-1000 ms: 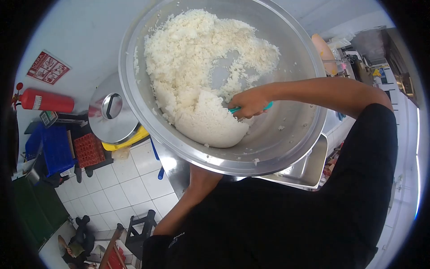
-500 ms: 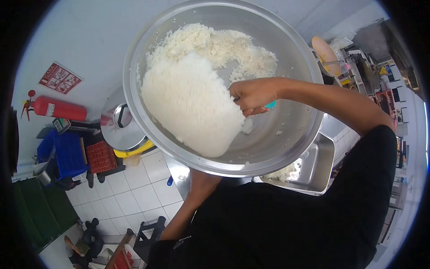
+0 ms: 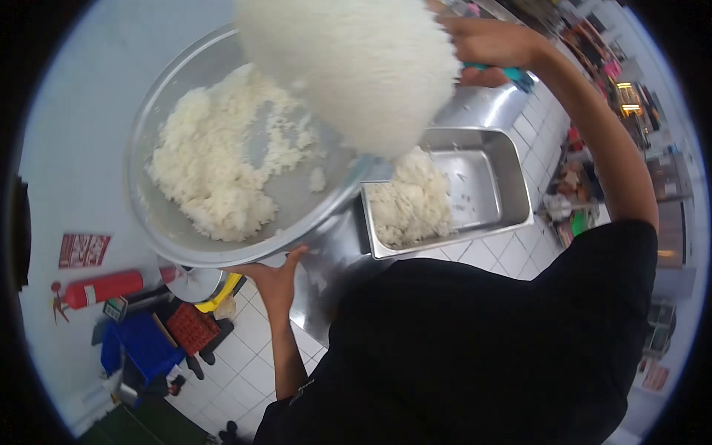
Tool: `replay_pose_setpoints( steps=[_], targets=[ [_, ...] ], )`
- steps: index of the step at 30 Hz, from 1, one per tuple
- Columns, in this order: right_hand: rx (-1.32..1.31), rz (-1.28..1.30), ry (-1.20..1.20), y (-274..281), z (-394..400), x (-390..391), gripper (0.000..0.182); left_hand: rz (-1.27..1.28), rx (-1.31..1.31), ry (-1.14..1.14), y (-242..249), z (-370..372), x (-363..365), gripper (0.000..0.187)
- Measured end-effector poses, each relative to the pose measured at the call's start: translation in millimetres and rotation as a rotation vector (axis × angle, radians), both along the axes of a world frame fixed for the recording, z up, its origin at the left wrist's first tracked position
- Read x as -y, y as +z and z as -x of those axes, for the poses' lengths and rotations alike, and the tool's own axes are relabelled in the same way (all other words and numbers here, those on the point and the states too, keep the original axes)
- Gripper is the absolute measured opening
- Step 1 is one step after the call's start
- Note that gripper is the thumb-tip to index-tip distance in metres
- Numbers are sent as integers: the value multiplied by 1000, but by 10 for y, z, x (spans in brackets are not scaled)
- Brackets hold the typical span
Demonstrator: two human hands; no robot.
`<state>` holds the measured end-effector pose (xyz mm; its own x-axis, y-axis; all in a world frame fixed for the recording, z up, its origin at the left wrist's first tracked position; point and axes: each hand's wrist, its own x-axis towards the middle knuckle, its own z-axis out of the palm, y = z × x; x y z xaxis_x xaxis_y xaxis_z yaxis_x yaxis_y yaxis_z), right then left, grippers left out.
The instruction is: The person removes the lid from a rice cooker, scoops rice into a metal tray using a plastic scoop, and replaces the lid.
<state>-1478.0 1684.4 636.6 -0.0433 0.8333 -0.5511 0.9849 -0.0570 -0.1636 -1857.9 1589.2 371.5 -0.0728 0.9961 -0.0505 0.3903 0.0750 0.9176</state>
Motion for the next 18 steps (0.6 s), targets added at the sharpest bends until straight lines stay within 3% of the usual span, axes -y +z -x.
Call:
replay_pose_setpoints(
  steps=[2, 3, 5, 6, 8, 10, 11, 12, 13, 14, 16, 18],
  targets=[
    [-163, -472, 113, -109, -439, 559, 36, -46, -52, -8, -14, -17, 3, 140],
    [-168, -471, 92, -122, -519, 719, 36, -59, -7, 1, -7, -19, 11, 137],
    [-53, 77, -512, -118, -695, 996, 37, -68, 32, -9, 15, -68, 19, 135],
    [-231, 88, -491, -305, -857, 1160, 32, -59, 16, -2, 36, -93, 38, 136],
    [-57, 30, -569, -760, -1036, 1412, 35, -51, -16, 14, 79, -98, 30, 137],
    [39, -230, -450, -1876, -1569, 1754, 31, -50, 22, -47, 12, -48, 2, 127],
    [134, -297, 119, -2912, -2147, 1868, 30, -99, 26, -33, 52, -79, 4, 128],
    [394, -18, -199, -3031, -1485, 1778, 29, -149, 33, -15, 75, -117, 16, 128],
    [213, -31, -514, -3330, -1111, 1779, 29, -151, 26, -25, 87, -127, 41, 128],
    [180, -298, -659, -3842, -951, 1916, 31, -126, 1, -7, 89, -142, 49, 129],
    [131, -283, -760, -3770, -937, 1937, 31, -72, -52, 41, 46, -131, 37, 130],
    [71, -313, -640, -3531, -1172, 2077, 31, -72, -119, 51, -49, -42, 77, 133]
  ],
)
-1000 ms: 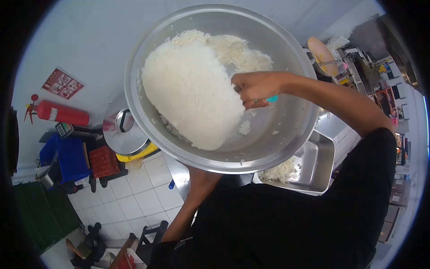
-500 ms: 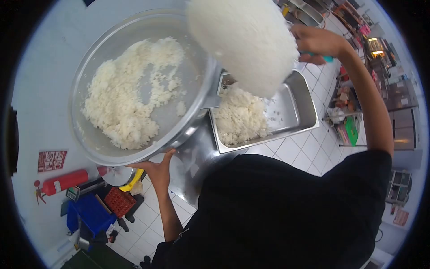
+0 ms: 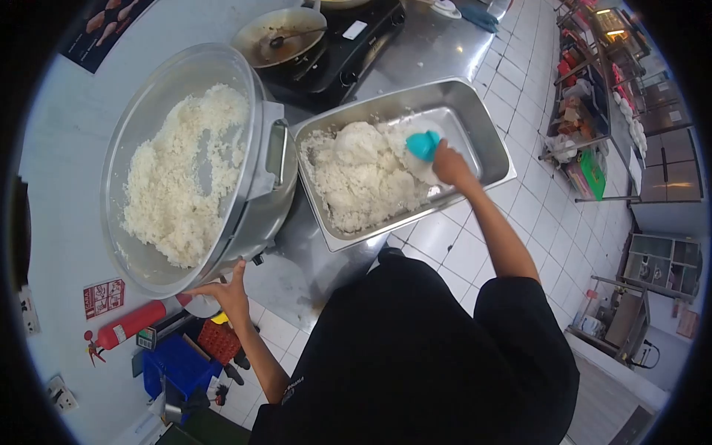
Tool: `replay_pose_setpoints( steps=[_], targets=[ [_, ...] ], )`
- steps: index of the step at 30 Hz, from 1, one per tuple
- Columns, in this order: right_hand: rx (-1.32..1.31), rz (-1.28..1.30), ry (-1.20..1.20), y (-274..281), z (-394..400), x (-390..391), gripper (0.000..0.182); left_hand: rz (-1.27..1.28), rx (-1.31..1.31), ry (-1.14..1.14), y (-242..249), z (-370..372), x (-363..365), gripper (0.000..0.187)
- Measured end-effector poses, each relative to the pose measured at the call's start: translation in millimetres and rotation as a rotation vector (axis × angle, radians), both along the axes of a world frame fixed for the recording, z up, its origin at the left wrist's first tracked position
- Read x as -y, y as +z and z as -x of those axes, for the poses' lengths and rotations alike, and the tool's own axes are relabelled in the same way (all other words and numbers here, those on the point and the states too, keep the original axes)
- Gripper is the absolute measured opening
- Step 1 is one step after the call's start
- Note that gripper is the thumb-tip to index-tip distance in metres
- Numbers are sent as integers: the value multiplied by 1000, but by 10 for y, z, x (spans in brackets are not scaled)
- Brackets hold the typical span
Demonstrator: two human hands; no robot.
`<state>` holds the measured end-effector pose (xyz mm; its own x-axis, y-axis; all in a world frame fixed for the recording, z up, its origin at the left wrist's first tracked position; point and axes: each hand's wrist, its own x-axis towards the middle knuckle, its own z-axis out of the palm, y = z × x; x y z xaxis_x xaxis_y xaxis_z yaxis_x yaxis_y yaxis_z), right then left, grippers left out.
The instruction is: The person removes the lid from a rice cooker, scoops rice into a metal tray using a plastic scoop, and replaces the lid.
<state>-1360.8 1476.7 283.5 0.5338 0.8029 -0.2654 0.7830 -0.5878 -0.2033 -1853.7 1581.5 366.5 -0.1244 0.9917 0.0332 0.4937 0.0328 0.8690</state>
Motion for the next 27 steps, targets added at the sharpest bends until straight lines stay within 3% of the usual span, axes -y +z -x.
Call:
replay_pose_setpoints(
  steps=[3, 5, 7, 10, 12, 13, 14, 15, 16, 17, 18, 20, 22, 24, 26, 27],
  targets=[
    [-14, -100, -101, 718, -92, 90, 27, -56, 37, 10, 35, -82, -17, 134],
    [-25, -150, -131, 782, -147, 116, 25, -61, 5, 33, -1, -55, -4, 134],
    [40, 46, 305, 403, -259, 181, 26, -71, -20, 40, -13, -67, -18, 135],
    [76, 59, -102, -174, 135, -169, 28, -93, 20, 2, 9, -94, -16, 137],
    [-72, 194, 194, 131, -283, -237, 30, -113, 47, 4, 42, -70, -16, 138],
    [-272, 220, -114, 701, -169, -321, 31, -124, 62, 6, 60, -62, -32, 139],
    [-104, -75, -24, 554, -477, -217, 26, -130, 74, 33, 82, -82, -40, 139],
    [226, -318, 559, 374, -1184, -65, 28, -111, 43, 42, 110, -96, -18, 140],
    [-123, -370, 156, 1184, -756, -128, 31, -91, 8, 53, 122, -86, 4, 140],
    [142, -435, 312, 1418, -997, -213, 32, -104, 39, 44, 78, -54, -6, 143],
    [-161, -471, -105, 2318, -105, -422, 32, -114, 35, 88, 26, -38, -14, 143],
    [-288, -493, -41, 2970, 301, -843, 34, -146, -37, 24, -36, 35, -28, 144],
    [-314, -529, 360, 3231, 804, -1266, 32, -94, -66, 61, 106, 26, -15, 145],
    [218, -961, 1047, 3143, 1397, -1831, 29, -33, -69, 80, 153, 56, -8, 145],
    [104, -491, 1035, 2952, 1735, -2442, 29, -68, -107, 83, 145, 154, 5, 146],
    [216, -305, 1012, 2869, 2010, -2739, 28, -66, -96, 101, 179, 229, -15, 146]
  ],
)
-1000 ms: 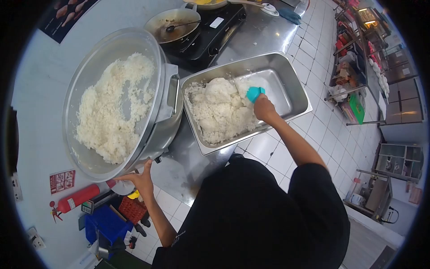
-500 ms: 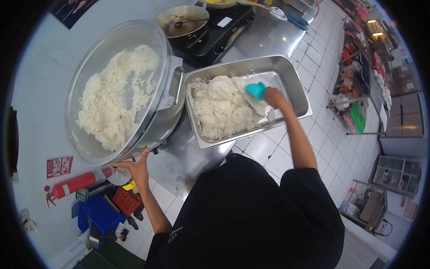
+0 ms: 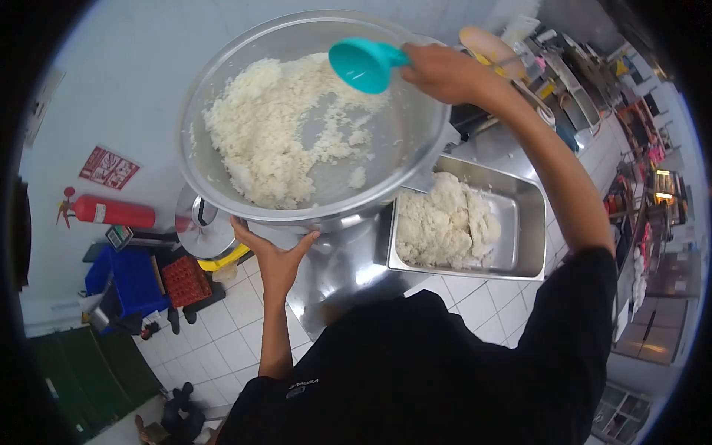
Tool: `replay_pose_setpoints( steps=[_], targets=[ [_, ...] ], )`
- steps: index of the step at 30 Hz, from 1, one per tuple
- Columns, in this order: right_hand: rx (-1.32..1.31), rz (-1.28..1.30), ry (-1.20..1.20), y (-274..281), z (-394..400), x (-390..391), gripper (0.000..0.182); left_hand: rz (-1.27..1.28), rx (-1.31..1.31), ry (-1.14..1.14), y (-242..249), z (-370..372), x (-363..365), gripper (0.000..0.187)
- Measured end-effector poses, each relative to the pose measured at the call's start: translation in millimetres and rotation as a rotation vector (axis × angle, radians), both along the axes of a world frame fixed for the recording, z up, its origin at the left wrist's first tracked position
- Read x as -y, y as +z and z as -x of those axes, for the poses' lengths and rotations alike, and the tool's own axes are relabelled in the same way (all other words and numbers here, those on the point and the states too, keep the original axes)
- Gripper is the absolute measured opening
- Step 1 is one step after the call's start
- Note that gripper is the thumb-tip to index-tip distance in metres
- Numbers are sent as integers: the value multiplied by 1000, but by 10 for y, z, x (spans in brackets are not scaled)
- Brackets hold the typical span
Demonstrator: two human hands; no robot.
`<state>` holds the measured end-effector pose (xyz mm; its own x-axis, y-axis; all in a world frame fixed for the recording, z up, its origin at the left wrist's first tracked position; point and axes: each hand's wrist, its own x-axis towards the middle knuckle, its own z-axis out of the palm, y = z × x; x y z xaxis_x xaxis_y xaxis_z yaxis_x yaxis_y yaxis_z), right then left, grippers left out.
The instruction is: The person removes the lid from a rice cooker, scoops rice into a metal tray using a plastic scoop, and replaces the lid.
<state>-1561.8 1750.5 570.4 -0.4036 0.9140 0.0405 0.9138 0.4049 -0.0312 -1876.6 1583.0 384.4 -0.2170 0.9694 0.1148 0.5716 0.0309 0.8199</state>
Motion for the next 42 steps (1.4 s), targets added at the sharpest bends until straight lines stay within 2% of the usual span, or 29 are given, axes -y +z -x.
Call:
replay_pose_setpoints(
  steps=[1, 3, 5, 6, 8, 9, 11, 12, 13, 15, 16, 17, 19, 21, 23, 25, 26, 28, 29, 31, 32, 34, 35, 37, 39, 41, 42],
  targets=[
    [172, 101, -63, -101, 246, -277, 27, 1, 52, -23, 65, 92, -12, 147],
    [487, 73, -33, -443, 487, -775, 23, 3, 115, -23, 179, 226, -51, 148],
    [580, 48, -7, -675, 655, -1160, 20, -25, -46, -63, 239, 337, -160, 151],
    [662, 25, -3, -776, 748, -1316, 17, -26, -35, -39, 213, 368, -206, 151],
    [676, 90, 50, -1030, 946, -1527, 18, -139, 101, -99, 141, 391, -306, 145],
    [676, 168, 77, -1128, 1015, -1625, 20, -135, 106, -81, 38, 414, -347, 145],
    [614, 191, 59, -1222, 1044, -1701, 21, -56, 247, -243, -231, 452, -368, 138],
    [554, 216, 26, -1236, 1079, -1673, 23, 83, 258, -282, -279, 488, -363, 107],
    [566, 228, 36, -1226, 1124, -1683, 23, 95, 271, -273, -284, 486, -392, 107],
    [507, 282, 127, -1185, 1219, -1602, 23, 206, 360, -376, -214, 500, -406, 71],
    [510, 299, 128, -1178, 1286, -1522, 23, 177, 439, -351, -202, 493, -394, 54],
    [454, 337, 139, -1176, 1380, -1417, 22, 194, 444, -354, -172, 515, -392, 54],
    [402, 377, 155, -1143, 1572, -1273, 20, 393, 424, -490, -116, 557, -423, 105],
    [400, 488, 150, -1134, 1688, -1139, 21, 416, 442, -498, -128, 558, -421, 104],
    [358, 484, 218, -1226, 1772, -1026, 28, 428, 464, -503, -146, 560, -427, 104],
    [270, 666, 305, -1261, 2001, -770, 30, 476, 448, -550, -165, 575, -428, 108],
    [266, 666, 304, -1291, 2003, -661, 30, 477, 444, -551, -171, 586, -430, 108],
    [227, 831, 268, -1398, 1997, -524, 27, 455, 389, -584, -200, 584, -436, 112],
    [229, 830, 274, -1448, 1953, -474, 27, 454, 389, -578, -227, 574, -415, 112],
    [175, 877, 386, -1492, 1827, -411, 31, 208, 247, -406, -268, 532, -371, 59],
    [135, 933, 411, -1418, 1811, -402, 38, 207, 248, -407, -243, 543, -407, 59],
    [52, 974, 412, -1403, 1709, -445, 39, 505, 459, -587, -154, 590, -476, 137],
    [-27, 1015, 424, -1381, 1690, -451, 40, 509, 454, -586, -184, 566, -437, 137],
    [-37, 1005, 421, -1266, 1674, -466, 35, 409, 483, -402, -290, 524, -364, 141],
    [-45, 985, 410, -1188, 1629, -466, 31, 383, 458, -426, -272, 533, -398, 140],
    [-226, 1001, 407, -1178, 1537, -476, 32, 352, 434, -455, -265, 532, -412, 138],
    [-230, 988, 408, -1169, 1471, -478, 32, 273, 352, -415, -276, 529, -399, 95]
  ],
)
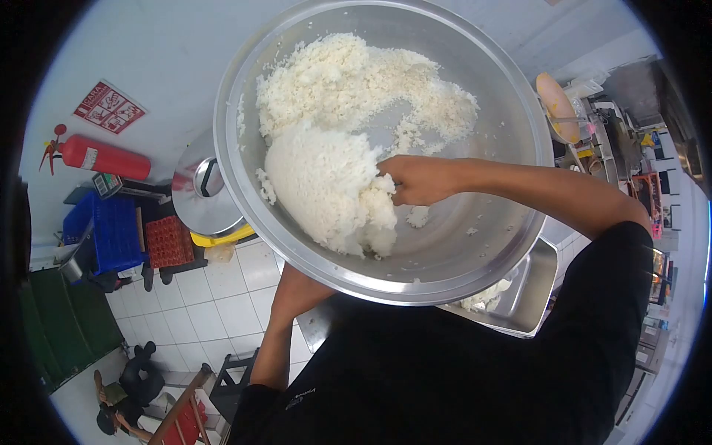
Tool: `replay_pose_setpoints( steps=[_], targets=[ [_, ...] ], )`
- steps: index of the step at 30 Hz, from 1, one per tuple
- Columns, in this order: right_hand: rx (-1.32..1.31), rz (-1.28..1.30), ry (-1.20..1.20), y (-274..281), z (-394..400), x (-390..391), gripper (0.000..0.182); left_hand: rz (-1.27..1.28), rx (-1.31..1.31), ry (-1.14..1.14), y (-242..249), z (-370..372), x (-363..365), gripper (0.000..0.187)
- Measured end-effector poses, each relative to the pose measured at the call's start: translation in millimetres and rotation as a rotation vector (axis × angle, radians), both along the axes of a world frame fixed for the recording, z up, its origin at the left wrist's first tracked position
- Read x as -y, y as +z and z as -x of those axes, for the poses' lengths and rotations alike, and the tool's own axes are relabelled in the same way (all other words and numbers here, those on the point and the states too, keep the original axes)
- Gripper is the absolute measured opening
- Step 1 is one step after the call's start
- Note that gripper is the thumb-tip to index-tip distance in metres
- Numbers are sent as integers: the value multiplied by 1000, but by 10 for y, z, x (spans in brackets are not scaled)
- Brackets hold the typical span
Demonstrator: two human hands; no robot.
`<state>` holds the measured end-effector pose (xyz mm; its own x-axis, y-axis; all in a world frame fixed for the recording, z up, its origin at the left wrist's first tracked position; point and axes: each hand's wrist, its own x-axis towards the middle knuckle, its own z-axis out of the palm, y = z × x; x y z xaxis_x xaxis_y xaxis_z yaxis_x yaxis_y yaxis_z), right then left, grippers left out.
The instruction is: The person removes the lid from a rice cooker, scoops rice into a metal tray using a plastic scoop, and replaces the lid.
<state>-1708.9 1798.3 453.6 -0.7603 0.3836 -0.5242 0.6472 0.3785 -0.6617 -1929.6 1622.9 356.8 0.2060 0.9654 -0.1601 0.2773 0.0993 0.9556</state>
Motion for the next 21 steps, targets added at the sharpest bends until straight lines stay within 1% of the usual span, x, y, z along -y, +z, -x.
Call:
replay_pose_setpoints(
  steps=[1, 2, 3, 5, 6, 7, 8, 9, 11, 12, 14, 15, 16, 17, 18, 19, 20, 21],
  targets=[
    [-81, -108, 4, 9, -83, 3, 30, -87, -70, 44, -5, -2, 16, 58],
    [-161, -218, 7, 35, -178, 1, 29, -100, -75, 38, 4, -4, 20, 58],
    [-165, -233, -3, 75, -307, -30, 29, -100, -67, 50, 17, -4, 23, 59],
    [23, -341, 20, 183, -590, -61, 26, -115, -61, 38, 27, -6, 27, 59],
    [350, -72, -146, 651, -447, 12, 26, -129, -52, 66, 19, -7, 29, 60],
    [350, -78, -178, 769, -626, 117, 26, -140, -41, 88, 31, -20, 23, 61],
    [164, -285, -153, 860, -879, 252, 30, -162, 19, 106, 85, -46, 11, 62],
    [-15, -491, -128, 977, -1053, 412, 33, -168, 24, 67, 70, -42, 14, 62],
    [139, -480, -239, 1382, -1352, 734, 42, -178, -152, 96, -13, -16, 41, 63],
    [154, -469, -282, 1448, -1572, 888, 42, -173, -146, 51, 46, -39, 40, 63],
    [52, -571, -278, 1507, -2165, 1207, 41, -188, -166, 104, 208, -82, 56, 80],
    [2, -630, -271, 1582, -2272, 1370, 41, -182, -166, 67, 191, -96, 61, 80],
    [269, -341, -648, 1736, -2295, 1616, 39, -166, -111, 103, 168, -104, 63, 90],
    [270, -331, -673, 1699, -2422, 1817, 39, -151, -60, 145, 160, -114, 64, 101],
    [392, -283, -814, 1623, -2617, 2022, 43, -149, -66, 124, 184, -134, 70, 101],
    [514, -229, -949, 1519, -2787, 2214, 48, -173, -91, 143, 223, -154, 76, 105],
    [403, -291, -976, 1335, -2931, 2411, 47, -198, -116, 161, 251, -173, 81, 109],
    [293, -352, -1001, 1107, -3027, 2610, 46, -196, -124, 141, 242, -176, 82, 109]
  ],
)
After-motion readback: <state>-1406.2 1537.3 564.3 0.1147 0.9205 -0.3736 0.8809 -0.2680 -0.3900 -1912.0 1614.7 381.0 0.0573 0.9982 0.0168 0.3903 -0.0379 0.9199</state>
